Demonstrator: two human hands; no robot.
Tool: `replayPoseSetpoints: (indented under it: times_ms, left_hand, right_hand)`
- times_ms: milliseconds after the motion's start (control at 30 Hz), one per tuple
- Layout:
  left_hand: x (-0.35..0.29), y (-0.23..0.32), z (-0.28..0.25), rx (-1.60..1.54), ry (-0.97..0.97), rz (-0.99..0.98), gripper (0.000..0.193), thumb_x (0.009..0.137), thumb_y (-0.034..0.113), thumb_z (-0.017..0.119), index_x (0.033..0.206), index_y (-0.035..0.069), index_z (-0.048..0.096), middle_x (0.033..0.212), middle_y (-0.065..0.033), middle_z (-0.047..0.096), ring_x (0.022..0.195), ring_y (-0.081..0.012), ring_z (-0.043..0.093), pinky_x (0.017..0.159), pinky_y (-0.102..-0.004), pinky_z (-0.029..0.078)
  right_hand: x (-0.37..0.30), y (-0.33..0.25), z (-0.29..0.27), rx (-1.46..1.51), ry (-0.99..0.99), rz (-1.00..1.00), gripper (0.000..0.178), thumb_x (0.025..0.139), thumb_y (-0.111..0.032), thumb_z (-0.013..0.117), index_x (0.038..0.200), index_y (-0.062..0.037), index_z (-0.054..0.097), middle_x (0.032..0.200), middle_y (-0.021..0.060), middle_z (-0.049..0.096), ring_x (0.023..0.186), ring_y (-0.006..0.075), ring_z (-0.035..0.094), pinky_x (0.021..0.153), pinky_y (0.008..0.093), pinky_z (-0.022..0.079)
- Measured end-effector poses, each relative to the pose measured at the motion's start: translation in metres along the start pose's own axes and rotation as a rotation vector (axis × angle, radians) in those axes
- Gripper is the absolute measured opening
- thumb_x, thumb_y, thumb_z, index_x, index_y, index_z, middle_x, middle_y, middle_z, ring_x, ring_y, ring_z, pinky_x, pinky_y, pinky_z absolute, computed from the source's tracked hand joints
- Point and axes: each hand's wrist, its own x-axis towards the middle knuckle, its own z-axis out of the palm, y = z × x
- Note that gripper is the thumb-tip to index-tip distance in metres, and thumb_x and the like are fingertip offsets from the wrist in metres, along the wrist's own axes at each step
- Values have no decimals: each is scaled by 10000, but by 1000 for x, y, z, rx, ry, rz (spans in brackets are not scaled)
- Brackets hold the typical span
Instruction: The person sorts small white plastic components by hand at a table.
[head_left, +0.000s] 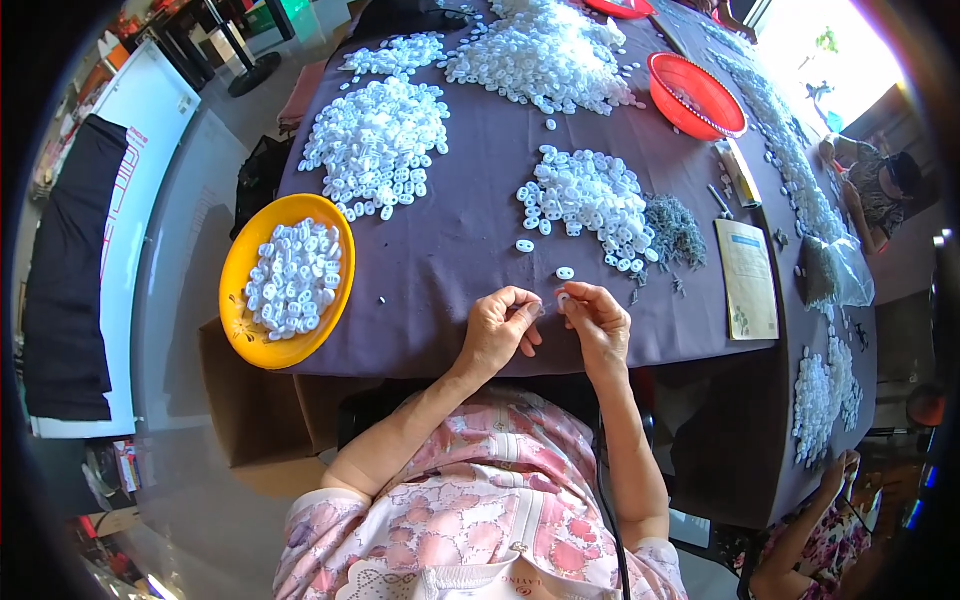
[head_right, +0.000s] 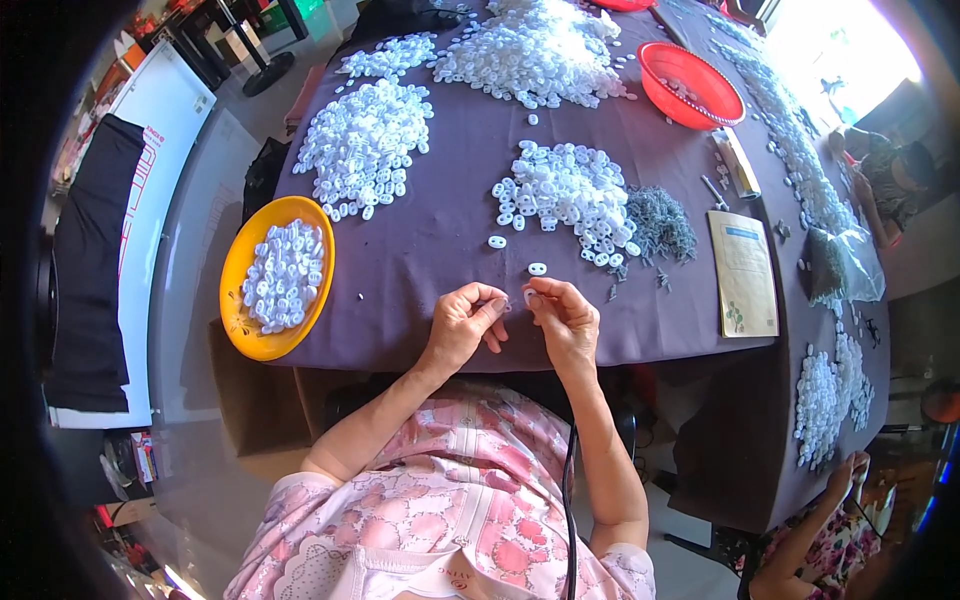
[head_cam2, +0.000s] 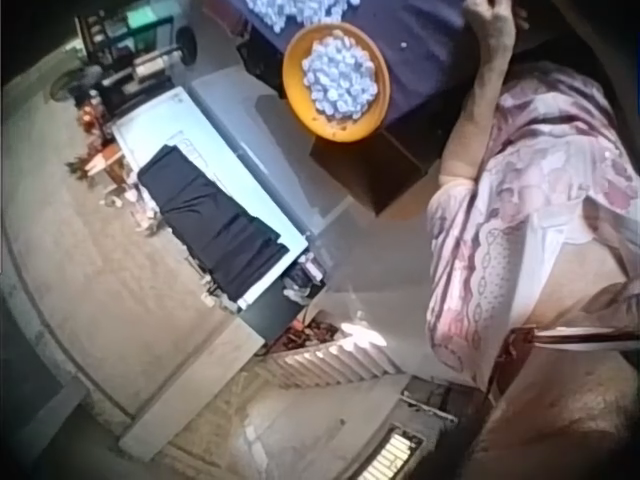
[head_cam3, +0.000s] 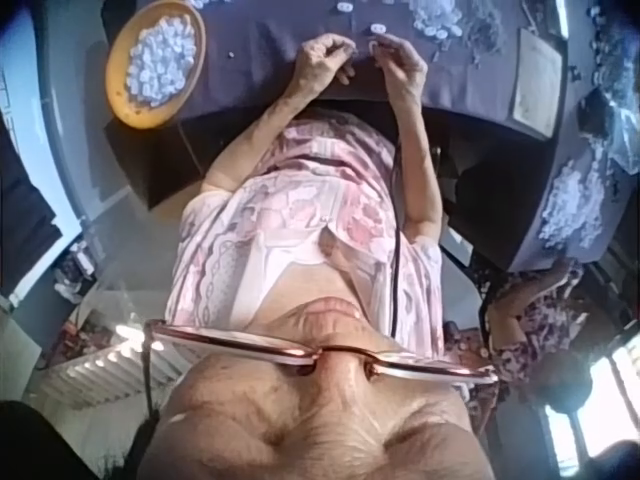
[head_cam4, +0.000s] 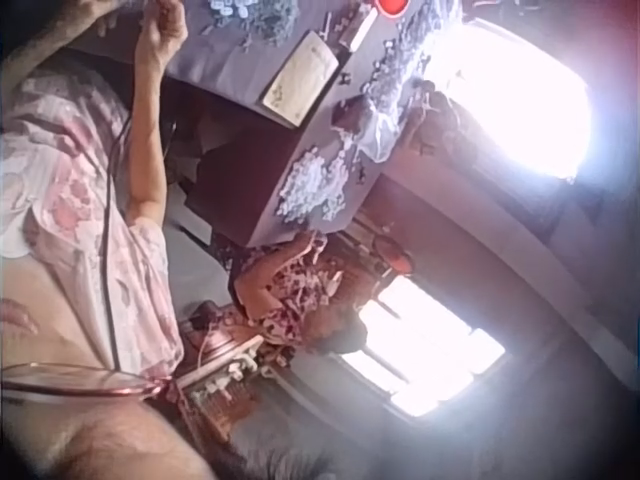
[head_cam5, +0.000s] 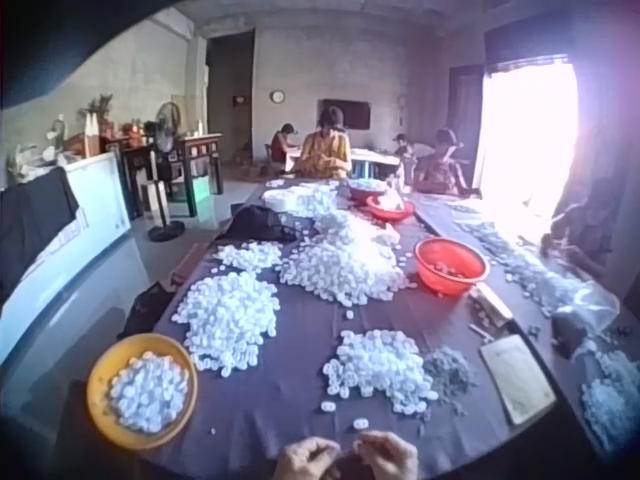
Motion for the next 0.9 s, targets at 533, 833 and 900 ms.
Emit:
replayPoseSetpoints:
  times_ms: [533, 833, 900]
  left_hand:
    - [-4, 2, 7, 140, 27, 64, 99, 902, 77, 562, 900, -7, 614, 672, -30, 601, 498, -74, 552, 395, -217, 430]
    - [-1, 0, 4, 99, 17, 49, 113, 911, 72, 558, 916, -8, 638, 660, -32, 611, 493, -66, 546, 406, -213, 435]
    - [1, 1, 2, 4, 9, -34, 124, 917, 73, 555, 922, -9, 649, 664, -33, 622, 491, -63, 549, 412, -207, 443]
  right_hand:
    - [-2, 2, 4, -68, 27, -8, 134, 843, -15, 659, 975, -20, 678, 830, -13, 657, 709, 33, 560, 613, 179, 464]
    - [-4, 2, 7, -145, 9, -12, 118, 828, -17, 674, 946, -16, 677, 799, -5, 664, 685, 36, 567, 586, 187, 468]
    - [-5, -1, 9, -172, 13, 35, 114, 824, -8, 673, 938, -16, 679, 801, -3, 668, 683, 40, 572, 579, 191, 471]
